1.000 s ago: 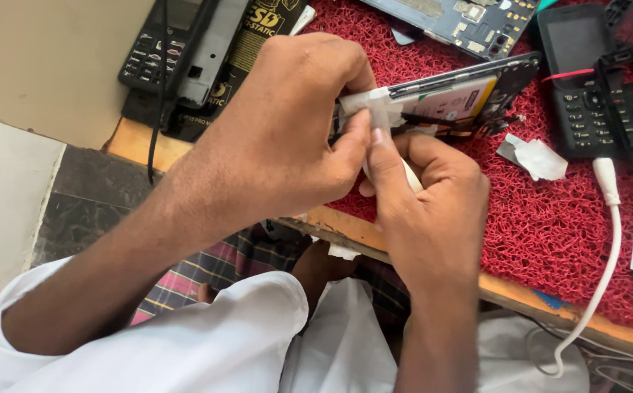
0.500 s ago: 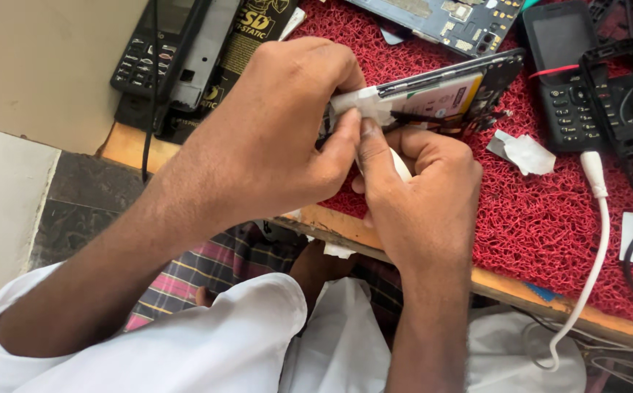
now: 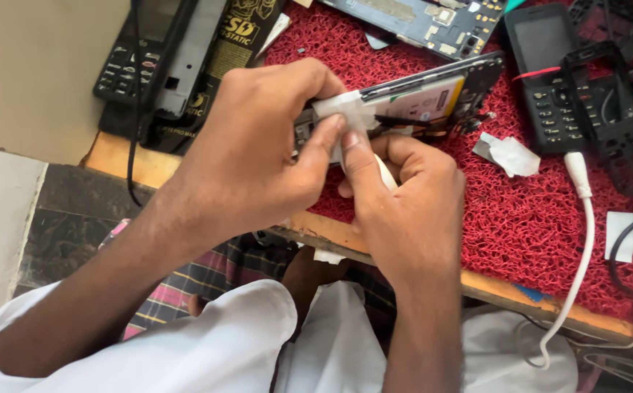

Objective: The person cleans the edges of a disassembled mobile phone with a white wipe, then applies white tape along the side and back edges of the phone chassis. The person handles the phone and tape throughout the clip.

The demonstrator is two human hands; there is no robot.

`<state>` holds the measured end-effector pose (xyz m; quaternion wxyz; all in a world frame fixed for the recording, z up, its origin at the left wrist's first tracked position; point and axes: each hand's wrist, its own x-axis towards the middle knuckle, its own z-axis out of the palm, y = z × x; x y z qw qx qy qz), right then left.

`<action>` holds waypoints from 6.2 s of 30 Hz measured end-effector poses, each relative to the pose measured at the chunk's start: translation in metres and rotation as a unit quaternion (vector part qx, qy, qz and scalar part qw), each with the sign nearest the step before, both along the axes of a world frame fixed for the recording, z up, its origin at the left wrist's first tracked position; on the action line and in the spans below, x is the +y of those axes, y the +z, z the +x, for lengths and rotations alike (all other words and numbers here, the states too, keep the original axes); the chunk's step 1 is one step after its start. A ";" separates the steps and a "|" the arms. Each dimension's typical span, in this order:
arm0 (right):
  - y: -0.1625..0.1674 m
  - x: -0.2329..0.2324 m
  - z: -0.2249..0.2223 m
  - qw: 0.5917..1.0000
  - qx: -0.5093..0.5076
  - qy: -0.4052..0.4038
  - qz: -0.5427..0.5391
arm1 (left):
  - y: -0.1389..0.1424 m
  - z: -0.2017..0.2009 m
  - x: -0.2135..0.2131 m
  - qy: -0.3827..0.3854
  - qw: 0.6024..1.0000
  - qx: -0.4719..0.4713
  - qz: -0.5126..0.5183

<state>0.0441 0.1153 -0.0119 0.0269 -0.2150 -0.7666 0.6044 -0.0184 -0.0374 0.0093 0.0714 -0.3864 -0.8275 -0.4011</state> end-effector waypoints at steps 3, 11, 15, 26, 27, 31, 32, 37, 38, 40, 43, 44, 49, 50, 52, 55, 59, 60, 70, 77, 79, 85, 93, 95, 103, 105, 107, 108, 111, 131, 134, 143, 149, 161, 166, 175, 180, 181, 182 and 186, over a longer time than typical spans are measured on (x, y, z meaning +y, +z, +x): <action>-0.006 0.000 0.006 0.996 0.074 -0.001 -0.054 | -0.004 -0.001 0.002 0.019 1.000 0.001 0.007; -0.016 0.000 0.024 0.977 0.150 -0.003 -0.152 | -0.006 -0.004 0.004 0.045 0.998 -0.005 0.040; -0.016 -0.002 0.034 0.978 0.132 0.003 -0.158 | 0.002 -0.005 0.001 0.061 0.995 -0.037 0.063; -0.033 0.018 0.054 0.979 0.144 -0.002 -0.144 | 0.008 -0.008 0.005 -0.035 0.957 -0.259 0.126; -0.033 0.018 0.055 0.979 0.141 -0.004 -0.144 | 0.010 -0.007 0.004 -0.027 0.947 -0.291 0.132; -0.031 0.020 0.057 0.982 0.134 -0.002 -0.136 | 0.014 -0.006 0.000 -0.035 0.905 -0.386 0.176; -0.032 0.021 0.057 0.981 0.136 -0.001 -0.140 | 0.014 -0.006 0.000 -0.047 0.894 -0.401 0.193; -0.038 0.024 0.063 0.978 0.154 0.003 -0.140 | 0.012 -0.005 -0.003 -0.066 0.869 -0.438 0.222; -0.040 0.025 0.064 0.977 0.159 0.004 -0.140 | 0.012 -0.004 -0.003 -0.066 0.864 -0.445 0.225; -0.043 0.026 0.066 0.976 0.170 0.007 -0.139 | 0.012 -0.001 -0.005 -0.078 0.855 -0.454 0.237; -0.045 0.029 0.069 0.961 0.214 0.046 -0.166 | 0.012 0.001 -0.007 -0.087 0.844 -0.467 0.252; -0.046 0.030 0.069 0.963 0.216 0.053 -0.153 | 0.012 0.002 -0.008 -0.088 0.839 -0.471 0.257; -0.046 0.032 0.069 0.961 0.238 0.074 -0.121 | 0.013 0.003 -0.014 -0.077 0.842 -0.469 0.255; -0.047 0.033 0.069 0.965 0.223 0.070 -0.121 | 0.013 0.004 -0.014 -0.080 0.840 -0.469 0.261; -0.053 0.036 0.070 0.972 0.192 0.062 -0.122 | 0.012 0.006 -0.013 -0.083 0.849 -0.461 0.244; -0.068 0.046 0.071 0.950 0.229 0.112 -0.182 | 0.014 0.005 -0.014 -0.107 0.840 -0.470 0.247; -0.085 0.081 0.071 0.973 0.150 0.127 -0.121 | 0.019 0.007 -0.007 -0.127 0.860 -0.464 0.171; -0.086 0.093 0.069 0.974 0.133 0.105 -0.149 | 0.022 0.008 -0.007 -0.144 0.880 -0.428 0.150; -0.017 0.119 0.030 0.566 -0.060 0.339 -0.749 | 0.053 0.025 0.007 -0.185 0.979 -0.079 -0.015; 0.030 0.112 0.012 0.828 -0.072 0.238 -0.503 | 0.053 0.037 0.021 -0.215 0.974 0.006 -0.066; 0.042 0.118 0.004 0.857 -0.083 0.294 -0.416 | 0.053 0.037 0.022 -0.210 0.977 0.027 -0.031; 0.069 0.123 -0.033 0.931 -0.069 0.315 -0.171 | 0.042 0.028 0.017 -0.162 0.983 0.077 0.029; 0.075 0.099 -0.063 0.944 -0.033 0.326 -0.038 | -0.001 0.017 0.027 -0.110 0.978 0.177 0.032; 0.075 0.095 -0.061 0.950 -0.029 0.305 -0.060 | -0.009 0.018 0.030 -0.109 0.974 0.194 0.030; 0.079 0.076 -0.045 0.975 0.002 0.221 0.012 | -0.018 0.025 0.040 -0.085 0.950 0.299 -0.014; 0.080 0.074 -0.038 0.975 0.020 0.222 0.002 | -0.020 0.025 0.040 -0.076 0.948 0.308 -0.013; 0.080 0.075 -0.031 0.976 0.025 0.215 -0.013 | -0.023 0.027 0.041 -0.064 0.947 0.316 0.001; 0.081 0.076 -0.027 0.978 0.022 0.208 -0.023 | -0.025 0.027 0.041 -0.059 0.946 0.317 0.004; 0.082 0.078 -0.015 0.979 0.033 0.199 -0.034 | -0.029 0.030 0.041 -0.050 0.948 0.313 0.015; 0.062 0.059 0.017 0.989 0.079 0.082 -0.093 | -0.041 0.029 0.041 -0.055 0.957 0.282 0.051; 0.073 0.051 0.008 0.995 0.065 0.071 -0.009 | -0.040 0.028 0.042 -0.045 0.955 0.288 0.058; 0.109 0.045 -0.004 0.969 -0.093 0.071 0.215 | -0.038 0.027 0.043 -0.039 0.969 0.222 0.101; 0.096 0.047 -0.006 0.994 -0.034 0.080 0.065 | -0.044 0.027 0.044 -0.034 0.974 0.163 0.156; 0.080 0.039 -0.003 0.997 0.072 0.033 -0.001 | -0.043 0.022 0.046 0.015 0.972 0.135 0.194; 0.081 0.037 -0.001 0.996 0.085 0.021 0.011 | -0.038 0.027 0.044 0.000 0.979 0.077 0.189; 0.065 0.040 0.020 0.993 0.116 -0.005 -0.026 | -0.040 0.025 0.046 -0.021 0.980 0.085 0.179; 0.037 0.048 0.031 0.983 0.142 -0.004 -0.117 | -0.043 0.026 0.046 -0.020 0.982 0.091 0.164; 0.031 0.050 0.031 0.978 0.153 0.003 -0.141 | -0.043 0.025 0.045 -0.020 0.982 0.087 0.168; 0.026 0.052 0.030 0.978 0.144 0.006 -0.154 | -0.043 0.025 0.045 -0.021 0.981 0.083 0.172; 0.011 0.058 0.028 0.981 0.080 0.011 -0.177 | -0.041 0.027 0.040 -0.034 0.984 0.072 0.158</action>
